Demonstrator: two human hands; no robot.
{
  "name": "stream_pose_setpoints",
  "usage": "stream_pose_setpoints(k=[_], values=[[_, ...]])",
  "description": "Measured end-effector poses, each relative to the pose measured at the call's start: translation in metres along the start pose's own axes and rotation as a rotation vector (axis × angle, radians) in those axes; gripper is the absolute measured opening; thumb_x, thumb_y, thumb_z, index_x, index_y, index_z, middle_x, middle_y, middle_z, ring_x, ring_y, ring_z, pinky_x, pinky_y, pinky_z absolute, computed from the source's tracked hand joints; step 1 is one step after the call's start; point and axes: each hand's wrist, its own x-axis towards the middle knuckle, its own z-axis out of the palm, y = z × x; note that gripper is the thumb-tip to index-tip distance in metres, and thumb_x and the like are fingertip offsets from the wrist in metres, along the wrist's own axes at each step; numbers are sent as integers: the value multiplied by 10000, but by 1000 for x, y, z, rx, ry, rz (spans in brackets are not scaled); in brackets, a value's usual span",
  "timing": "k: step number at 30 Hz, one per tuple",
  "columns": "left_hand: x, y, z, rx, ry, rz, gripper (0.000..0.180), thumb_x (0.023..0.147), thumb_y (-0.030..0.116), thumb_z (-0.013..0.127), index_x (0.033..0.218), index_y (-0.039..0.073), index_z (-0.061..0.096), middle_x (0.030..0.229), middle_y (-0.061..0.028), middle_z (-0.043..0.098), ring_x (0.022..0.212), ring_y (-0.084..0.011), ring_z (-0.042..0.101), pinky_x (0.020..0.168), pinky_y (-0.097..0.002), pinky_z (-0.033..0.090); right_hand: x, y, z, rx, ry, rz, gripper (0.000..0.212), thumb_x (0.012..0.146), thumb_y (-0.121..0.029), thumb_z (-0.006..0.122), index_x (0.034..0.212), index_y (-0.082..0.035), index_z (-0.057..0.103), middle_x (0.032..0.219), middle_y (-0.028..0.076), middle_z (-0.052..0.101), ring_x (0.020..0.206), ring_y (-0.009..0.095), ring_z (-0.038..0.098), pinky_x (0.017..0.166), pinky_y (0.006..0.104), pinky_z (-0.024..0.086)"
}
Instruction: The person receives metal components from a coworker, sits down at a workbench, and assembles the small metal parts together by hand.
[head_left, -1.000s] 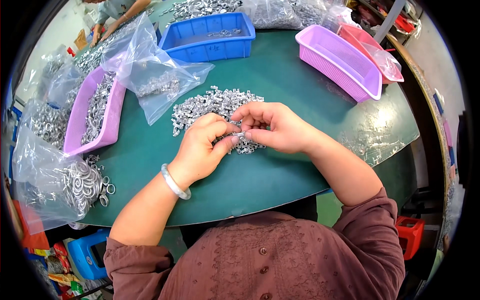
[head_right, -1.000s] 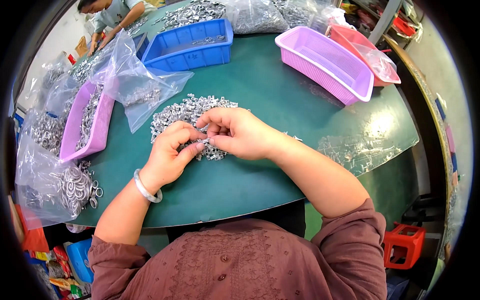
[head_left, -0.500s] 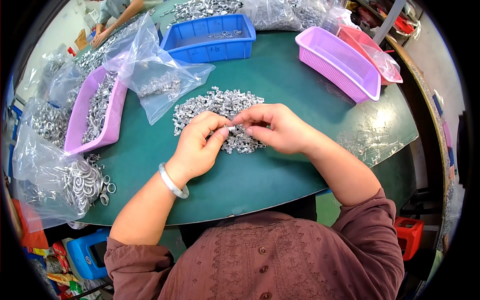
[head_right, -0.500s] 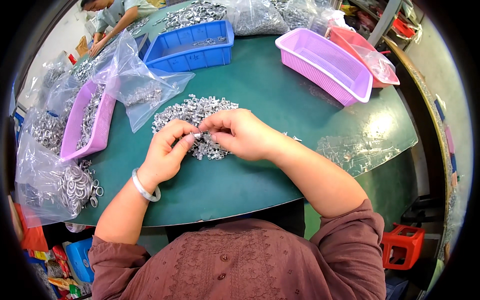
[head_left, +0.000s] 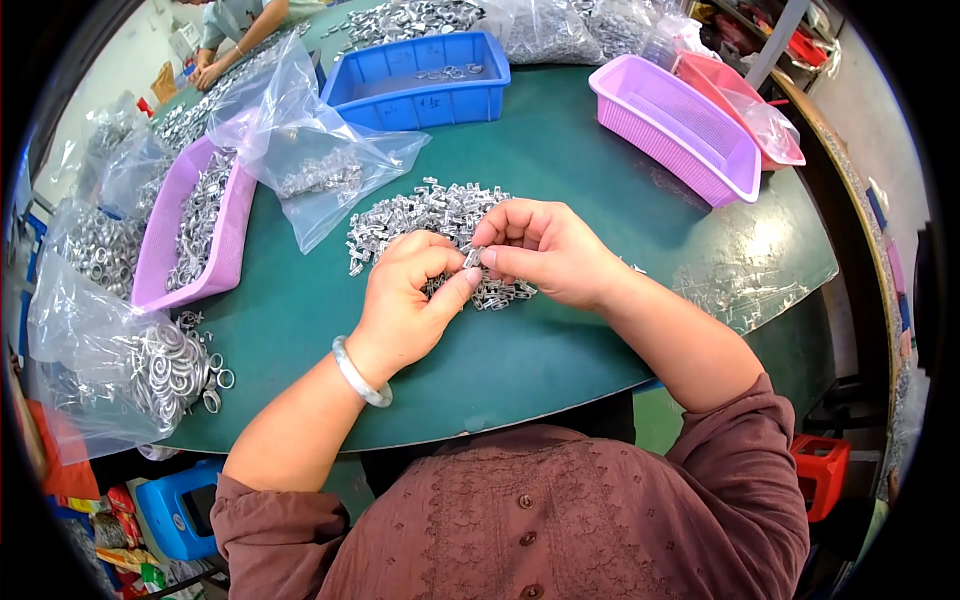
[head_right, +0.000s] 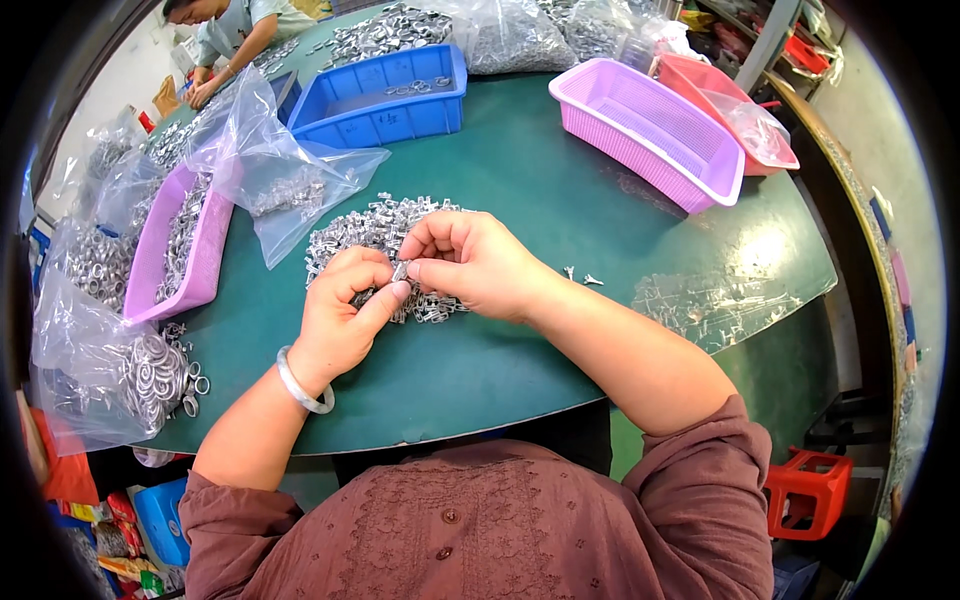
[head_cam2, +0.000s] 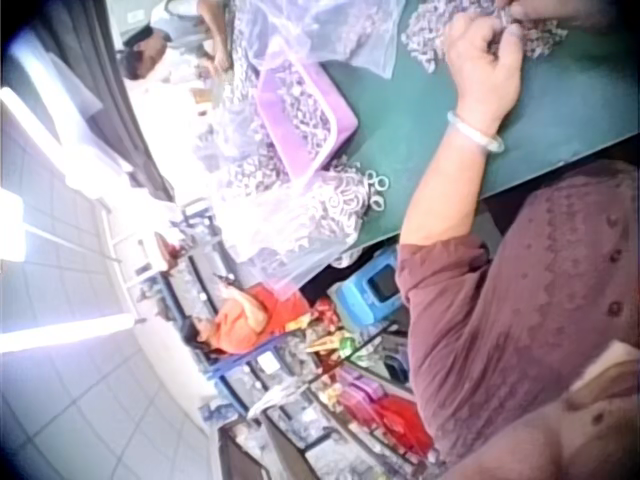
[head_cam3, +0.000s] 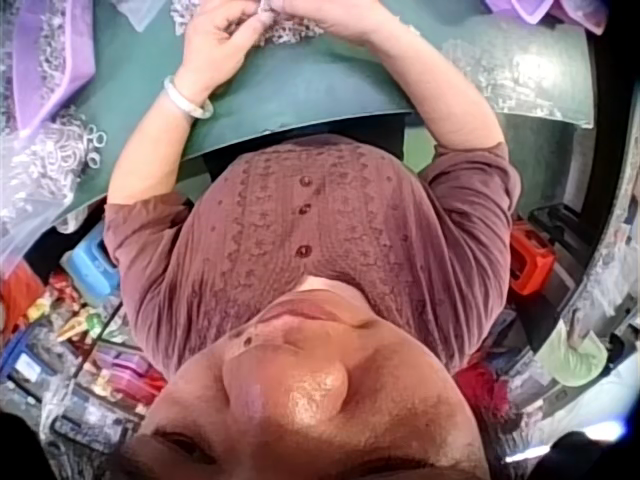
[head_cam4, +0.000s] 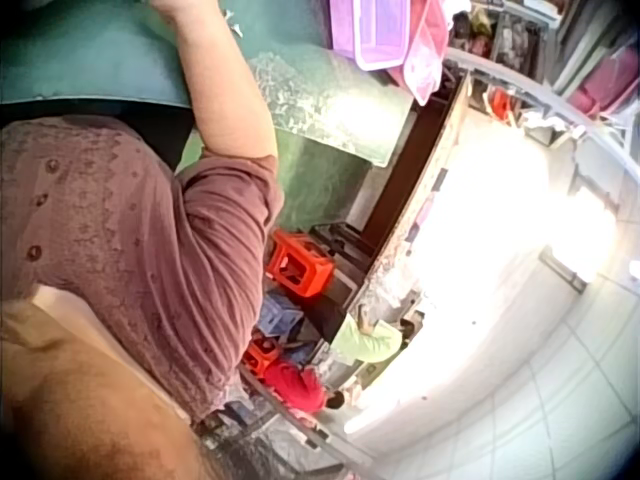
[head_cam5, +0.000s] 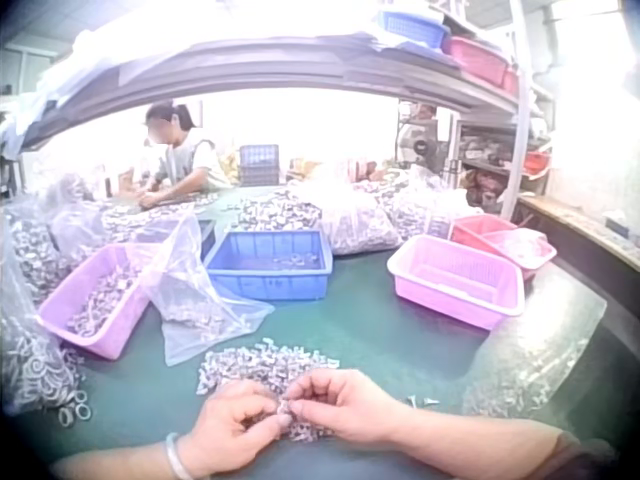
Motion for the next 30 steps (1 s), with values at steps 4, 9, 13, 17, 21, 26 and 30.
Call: stream_pose_setpoints(k=[4, 9, 13, 17, 21, 26, 30], values=[[0, 1, -1, 5, 21, 6, 82, 705, 88, 664, 734, 39, 605, 729, -67, 557, 681, -224, 519, 626, -321, 405, -1, -2, 0, -21, -1, 13, 79, 791, -1, 560, 868, -10, 570, 755, 8, 565, 664, 56, 513, 589, 197, 434], [0, -1, -6, 82, -35, -15, 78, 741, 64, 644, 792, 9, 622, 795, -76, 572, 747, -178, 530, 666, -273, 410, 0, -2, -2, -57, 38, 73, 63, 782, -3, 567, 842, -11, 582, 734, 7, 570, 636, 59, 514, 575, 202, 433], [0, -1, -7, 59, -30, -31, 82, 747, 68, 637, 811, 16, 638, 751, -65, 578, 713, -175, 530, 658, -275, 409, 1, 3, -3, -76, 66, 15, 55, 777, 0, 562, 825, -11, 585, 722, 12, 571, 626, 70, 523, 565, 207, 436], [1, 3, -9, 82, -14, -25, 80, 730, 63, 648, 792, 16, 630, 733, -68, 578, 692, -186, 532, 648, -285, 406, -1, -2, -4, -99, 26, 56, 82, 800, -21, 565, 881, -7, 568, 821, 38, 592, 705, 93, 558, 630, 230, 472], [4, 3, -8, 250, 27, 119, 78, 697, 52, 662, 755, 27, 617, 711, -72, 572, 667, -214, 530, 620, -310, 396, 0, -3, -7, 40, 7, 129, 118, 804, -33, 560, 918, -6, 539, 832, 50, 587, 701, 107, 565, 602, 235, 476], [3, 1, -8, 277, 4, 147, 64, 690, 45, 658, 719, 38, 602, 673, -60, 556, 644, -219, 521, 605, -320, 386, 0, -1, -2, 43, -2, 191, 128, 791, -24, 529, 910, 21, 549, 802, 55, 573, 631, 102, 549, 532, 213, 452], [2, 1, -7, 221, -48, 131, 62, 700, 45, 649, 702, 40, 588, 656, -56, 548, 630, -218, 509, 605, -317, 383, -1, 0, -2, -19, -14, 177, 98, 816, -73, 562, 875, 4, 580, 739, 25, 574, 600, 78, 530, 492, 199, 419]])
